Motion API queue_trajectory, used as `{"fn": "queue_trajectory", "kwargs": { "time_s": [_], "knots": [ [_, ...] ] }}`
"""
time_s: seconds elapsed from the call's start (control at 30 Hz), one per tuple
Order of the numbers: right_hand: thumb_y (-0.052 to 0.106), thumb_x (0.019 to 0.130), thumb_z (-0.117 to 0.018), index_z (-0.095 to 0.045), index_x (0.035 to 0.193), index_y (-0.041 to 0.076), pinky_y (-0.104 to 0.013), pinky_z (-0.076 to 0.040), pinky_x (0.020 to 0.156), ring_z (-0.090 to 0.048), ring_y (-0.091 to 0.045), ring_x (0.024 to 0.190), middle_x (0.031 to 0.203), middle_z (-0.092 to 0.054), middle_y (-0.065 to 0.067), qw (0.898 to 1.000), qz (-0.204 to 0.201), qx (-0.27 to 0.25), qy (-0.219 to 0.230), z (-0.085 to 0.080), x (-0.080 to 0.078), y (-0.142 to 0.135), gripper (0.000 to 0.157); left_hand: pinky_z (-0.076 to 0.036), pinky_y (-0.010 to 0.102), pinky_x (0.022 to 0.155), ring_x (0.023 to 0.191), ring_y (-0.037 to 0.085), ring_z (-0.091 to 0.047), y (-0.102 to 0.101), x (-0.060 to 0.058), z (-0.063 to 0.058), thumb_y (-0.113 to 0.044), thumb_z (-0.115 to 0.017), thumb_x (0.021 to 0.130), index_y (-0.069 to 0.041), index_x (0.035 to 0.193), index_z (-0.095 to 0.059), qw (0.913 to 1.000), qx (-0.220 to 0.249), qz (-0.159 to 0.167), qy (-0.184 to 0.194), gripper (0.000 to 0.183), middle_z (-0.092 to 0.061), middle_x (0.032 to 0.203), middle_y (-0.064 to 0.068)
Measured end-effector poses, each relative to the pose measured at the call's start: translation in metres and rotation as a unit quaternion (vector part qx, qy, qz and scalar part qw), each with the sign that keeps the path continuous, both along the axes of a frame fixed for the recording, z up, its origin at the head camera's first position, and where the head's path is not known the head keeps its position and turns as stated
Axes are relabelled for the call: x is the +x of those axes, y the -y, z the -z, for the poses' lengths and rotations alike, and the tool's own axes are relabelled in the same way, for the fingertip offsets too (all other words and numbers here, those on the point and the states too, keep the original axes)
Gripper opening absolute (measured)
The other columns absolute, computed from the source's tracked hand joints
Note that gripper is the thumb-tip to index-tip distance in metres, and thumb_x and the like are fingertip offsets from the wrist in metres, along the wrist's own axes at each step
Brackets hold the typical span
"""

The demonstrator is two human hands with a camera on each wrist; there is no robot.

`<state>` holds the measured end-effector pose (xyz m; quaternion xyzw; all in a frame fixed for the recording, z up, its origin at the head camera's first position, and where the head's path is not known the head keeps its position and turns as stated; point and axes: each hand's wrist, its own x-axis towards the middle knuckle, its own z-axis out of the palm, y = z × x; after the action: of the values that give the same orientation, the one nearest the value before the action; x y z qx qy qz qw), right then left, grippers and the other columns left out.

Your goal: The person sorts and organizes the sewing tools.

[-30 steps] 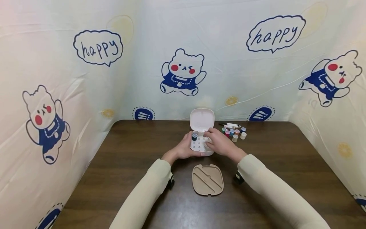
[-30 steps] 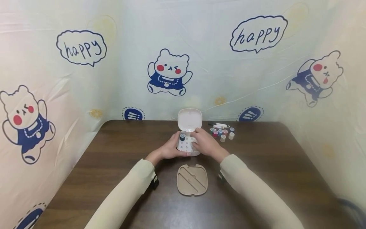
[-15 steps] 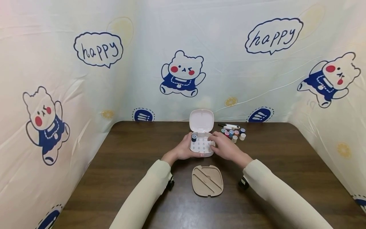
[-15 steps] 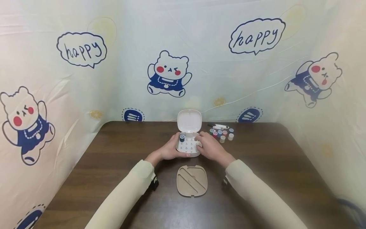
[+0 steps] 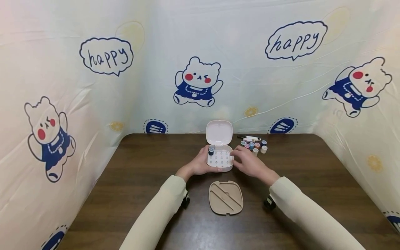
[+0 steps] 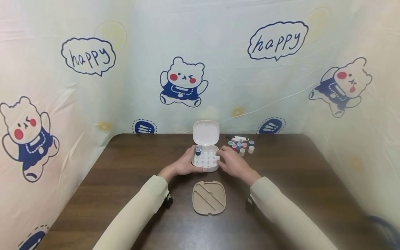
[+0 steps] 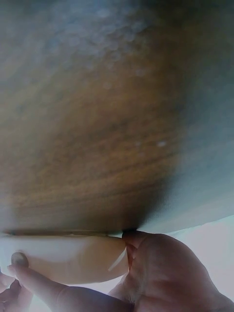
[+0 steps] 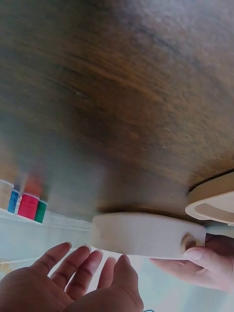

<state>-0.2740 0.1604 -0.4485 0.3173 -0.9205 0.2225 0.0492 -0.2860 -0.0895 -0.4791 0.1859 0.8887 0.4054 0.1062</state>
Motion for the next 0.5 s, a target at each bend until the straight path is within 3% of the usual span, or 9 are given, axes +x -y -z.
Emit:
{"fn": "queue_trajectory", "kwargs": {
  "time_s": [0.5],
  "knots": [
    [0.009,0.092,-0.075,-0.072,0.115,0.0,-0.048,-0.053,0.091,-0.062,-0.026,0.098,0.108,-0.065,-0.011,1.0,0.015,0.008,0.002,0.002,0.009,-0.015,0.025,-0.031,0.045,0.116,0.137,0.031,-0.038,0.0,0.0,-0.001,-0.04,-0.091,0.076,-0.005,0.159,-0.016,1.0,0.003,-0.001,-0.005,0.117,-0.028,0.155,0.02]
  ]
}}
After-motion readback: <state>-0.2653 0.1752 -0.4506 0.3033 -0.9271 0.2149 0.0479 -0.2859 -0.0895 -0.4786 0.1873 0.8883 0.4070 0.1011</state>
